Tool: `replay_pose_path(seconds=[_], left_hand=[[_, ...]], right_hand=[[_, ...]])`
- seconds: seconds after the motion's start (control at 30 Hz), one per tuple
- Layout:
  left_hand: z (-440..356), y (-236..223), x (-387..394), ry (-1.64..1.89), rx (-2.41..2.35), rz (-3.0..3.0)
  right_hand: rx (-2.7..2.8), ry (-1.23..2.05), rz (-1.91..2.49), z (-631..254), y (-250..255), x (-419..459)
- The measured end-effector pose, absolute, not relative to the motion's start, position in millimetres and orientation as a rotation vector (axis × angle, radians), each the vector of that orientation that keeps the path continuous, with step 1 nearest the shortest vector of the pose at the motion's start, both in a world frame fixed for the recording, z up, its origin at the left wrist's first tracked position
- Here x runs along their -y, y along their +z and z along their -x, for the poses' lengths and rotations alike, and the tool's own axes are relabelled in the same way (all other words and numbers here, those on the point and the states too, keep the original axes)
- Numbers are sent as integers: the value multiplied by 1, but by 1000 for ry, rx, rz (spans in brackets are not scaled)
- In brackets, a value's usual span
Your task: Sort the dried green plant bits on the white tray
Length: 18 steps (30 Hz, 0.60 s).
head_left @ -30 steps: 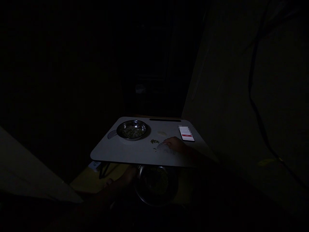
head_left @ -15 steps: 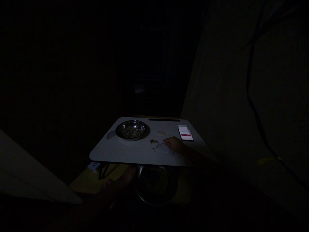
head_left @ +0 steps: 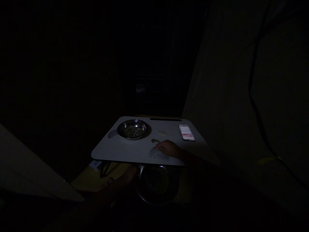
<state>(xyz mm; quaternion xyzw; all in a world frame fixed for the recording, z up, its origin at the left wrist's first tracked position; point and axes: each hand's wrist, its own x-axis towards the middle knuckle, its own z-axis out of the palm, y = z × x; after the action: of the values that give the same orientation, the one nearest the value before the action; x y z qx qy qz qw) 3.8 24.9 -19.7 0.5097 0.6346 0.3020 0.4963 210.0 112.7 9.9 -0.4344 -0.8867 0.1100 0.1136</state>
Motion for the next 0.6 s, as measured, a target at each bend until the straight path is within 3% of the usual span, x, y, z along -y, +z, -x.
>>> replay_pose_path(seconds=[0.43,0.6], left_hand=[[-7,-16,-26,845,-1453,-1253],[-8,-11,-21,843,-1483,-1266]], right_hand=[[2637,494,1115,-210,17,-73],[2529,378,1266,-226,19,-97]])
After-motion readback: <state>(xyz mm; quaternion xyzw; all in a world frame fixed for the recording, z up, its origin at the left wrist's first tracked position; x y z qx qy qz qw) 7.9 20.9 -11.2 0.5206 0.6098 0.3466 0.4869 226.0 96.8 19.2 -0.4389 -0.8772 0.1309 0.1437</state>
